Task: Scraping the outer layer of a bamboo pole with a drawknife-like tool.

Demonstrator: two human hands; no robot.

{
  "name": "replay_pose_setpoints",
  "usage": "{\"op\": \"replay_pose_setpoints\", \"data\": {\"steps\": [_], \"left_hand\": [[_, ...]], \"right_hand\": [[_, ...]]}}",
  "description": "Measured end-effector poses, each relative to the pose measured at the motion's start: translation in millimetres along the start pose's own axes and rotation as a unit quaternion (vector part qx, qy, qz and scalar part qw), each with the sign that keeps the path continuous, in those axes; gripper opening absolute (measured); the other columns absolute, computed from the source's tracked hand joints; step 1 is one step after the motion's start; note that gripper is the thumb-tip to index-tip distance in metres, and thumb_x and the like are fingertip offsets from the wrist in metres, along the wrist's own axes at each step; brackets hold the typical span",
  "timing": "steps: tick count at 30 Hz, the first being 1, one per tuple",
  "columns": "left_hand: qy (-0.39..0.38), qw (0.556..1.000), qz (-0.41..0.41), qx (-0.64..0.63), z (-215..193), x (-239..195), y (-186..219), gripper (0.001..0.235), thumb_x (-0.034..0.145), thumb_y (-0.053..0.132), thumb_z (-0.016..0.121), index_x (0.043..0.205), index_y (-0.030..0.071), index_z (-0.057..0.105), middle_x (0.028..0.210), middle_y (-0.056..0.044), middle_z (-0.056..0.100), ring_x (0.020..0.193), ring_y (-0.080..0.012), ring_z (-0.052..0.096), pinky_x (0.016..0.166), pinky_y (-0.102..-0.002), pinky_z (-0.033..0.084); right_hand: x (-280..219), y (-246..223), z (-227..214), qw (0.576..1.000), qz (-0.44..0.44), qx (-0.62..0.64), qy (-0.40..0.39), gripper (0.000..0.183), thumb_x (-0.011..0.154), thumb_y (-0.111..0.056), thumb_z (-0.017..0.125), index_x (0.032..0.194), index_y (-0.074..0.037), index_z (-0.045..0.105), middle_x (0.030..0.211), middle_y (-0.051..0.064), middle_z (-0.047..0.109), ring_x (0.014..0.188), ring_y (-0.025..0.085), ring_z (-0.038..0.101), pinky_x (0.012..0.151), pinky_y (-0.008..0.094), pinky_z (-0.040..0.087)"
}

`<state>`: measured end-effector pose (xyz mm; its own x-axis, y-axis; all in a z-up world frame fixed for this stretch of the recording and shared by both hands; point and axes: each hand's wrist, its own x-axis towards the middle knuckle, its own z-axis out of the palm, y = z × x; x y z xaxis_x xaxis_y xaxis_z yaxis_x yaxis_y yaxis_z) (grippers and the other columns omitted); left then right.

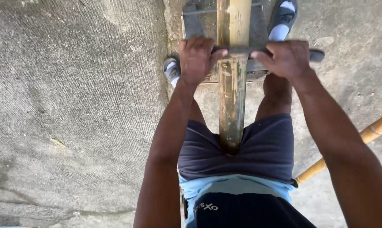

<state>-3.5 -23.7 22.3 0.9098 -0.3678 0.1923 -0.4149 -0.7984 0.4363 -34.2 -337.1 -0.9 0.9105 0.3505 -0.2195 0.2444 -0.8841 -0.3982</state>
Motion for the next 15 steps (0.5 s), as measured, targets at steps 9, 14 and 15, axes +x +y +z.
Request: {"op": "replay_pose_setpoints", "data": {"steps": [9, 14, 15], "left_hand": [[-0.025, 1.000, -0.016, -0.003, 11, 14, -15, 0.061, 0.094, 0.071, 0.045, 0.071, 0.017, 0.065, 0.063, -0.002, 0.057, 0.061, -0.0229, 0.050, 0.070, -0.042, 0.036], [-0.046, 0.998, -0.050, -0.008, -32, -53, 46, 0.057, 0.100, 0.064, 0.049, 0.082, 0.013, 0.065, 0.077, -0.005, 0.062, 0.077, -0.0239, 0.058, 0.080, -0.043, 0.039], [-0.048, 0.997, -0.052, -0.009, -28, -57, 44, 0.057, 0.100, 0.064, 0.049, 0.082, 0.013, 0.065, 0.077, -0.005, 0.062, 0.077, -0.0239, 0.058, 0.080, -0.043, 0.039]], "right_hand": [[20, 4, 6, 0.994, -0.051, -0.074, 0.067, 0.068, 0.109, -0.075, 0.057, 0.070, -0.019, 0.064, 0.052, -0.006, 0.048, 0.047, 0.013, 0.051, 0.060, 0.042, 0.046], [-61, -20, 31, 0.999, -0.042, -0.004, 0.015, 0.067, 0.102, -0.074, 0.049, 0.061, -0.020, 0.051, 0.048, -0.004, 0.041, 0.038, 0.011, 0.039, 0.039, 0.033, 0.034], [-62, -27, 21, 0.999, -0.041, -0.004, 0.013, 0.067, 0.102, -0.074, 0.049, 0.061, -0.020, 0.051, 0.048, -0.004, 0.041, 0.038, 0.011, 0.039, 0.039, 0.033, 0.034]]}}
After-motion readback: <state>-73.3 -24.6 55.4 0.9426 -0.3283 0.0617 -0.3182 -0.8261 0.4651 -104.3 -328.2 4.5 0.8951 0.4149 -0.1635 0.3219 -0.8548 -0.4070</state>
